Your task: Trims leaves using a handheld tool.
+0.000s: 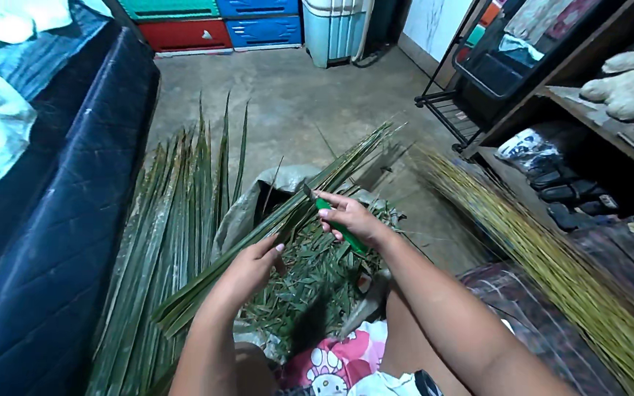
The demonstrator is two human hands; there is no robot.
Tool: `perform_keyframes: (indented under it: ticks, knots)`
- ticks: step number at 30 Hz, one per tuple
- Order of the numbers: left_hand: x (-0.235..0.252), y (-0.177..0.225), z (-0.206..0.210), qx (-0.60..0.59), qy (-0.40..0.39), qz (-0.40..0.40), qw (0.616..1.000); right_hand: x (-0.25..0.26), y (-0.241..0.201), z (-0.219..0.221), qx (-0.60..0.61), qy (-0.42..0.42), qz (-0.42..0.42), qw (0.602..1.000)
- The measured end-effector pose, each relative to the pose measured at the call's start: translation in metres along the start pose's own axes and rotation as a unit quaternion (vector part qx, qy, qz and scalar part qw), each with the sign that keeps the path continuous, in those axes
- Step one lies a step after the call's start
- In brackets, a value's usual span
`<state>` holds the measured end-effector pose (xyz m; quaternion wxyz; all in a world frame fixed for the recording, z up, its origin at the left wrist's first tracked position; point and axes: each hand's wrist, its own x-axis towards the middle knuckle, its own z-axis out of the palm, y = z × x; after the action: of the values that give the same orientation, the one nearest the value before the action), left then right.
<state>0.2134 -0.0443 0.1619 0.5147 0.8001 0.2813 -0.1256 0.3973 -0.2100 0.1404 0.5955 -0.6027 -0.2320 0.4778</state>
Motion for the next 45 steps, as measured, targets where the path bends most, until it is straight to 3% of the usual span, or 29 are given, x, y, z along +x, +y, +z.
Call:
perform_keyframes:
  ticks: [3,9,11,13,16,19,26,32,40,43,45]
  knots:
    - [0.000,-0.001,-0.002,-0.013,-0.012,-0.008,1.000,-0.001,-0.005,-0.003,-0.039,0.051,-0.004,0.998]
    - [-0.002,-0.002,-0.002,0.026,0.021,-0.015,0.999,0.007,0.000,-0.025,-0.018,0.250,-0.072,0.965]
    - [0.004,0.000,0.002,0.079,0.045,-0.026,0.996,0.005,0.002,-0.015,-0.046,0.230,-0.055,0.971]
    - [0.012,0.002,0.009,0.128,0.060,-0.035,0.989,0.001,0.006,0.008,-0.152,0.165,-0.011,0.974]
    - [0.018,0.010,0.016,0.176,0.064,-0.055,0.981,-0.009,0.013,0.051,-0.317,0.035,0.023,0.947]
    - [0.017,0.018,0.022,0.201,0.072,-0.078,0.974,-0.013,0.022,0.078,-0.376,-0.018,0.052,0.925]
    - [0.014,0.033,0.027,0.230,0.085,-0.104,0.964,-0.002,0.008,0.080,-0.535,0.063,0.109,0.835]
    - [0.011,0.032,0.030,0.223,0.089,-0.088,0.967,0.013,0.004,0.056,-0.554,0.177,0.160,0.798]
    - [0.007,0.029,0.028,0.219,0.084,-0.076,0.969,0.017,0.002,0.034,-0.526,0.261,0.166,0.792]
    - [0.005,0.027,0.025,0.214,0.086,-0.082,0.970,0.016,-0.002,0.016,-0.482,0.279,0.149,0.817]
    - [0.005,0.027,0.025,0.207,0.093,-0.078,0.971,0.009,-0.002,0.025,-0.458,0.229,0.129,0.849]
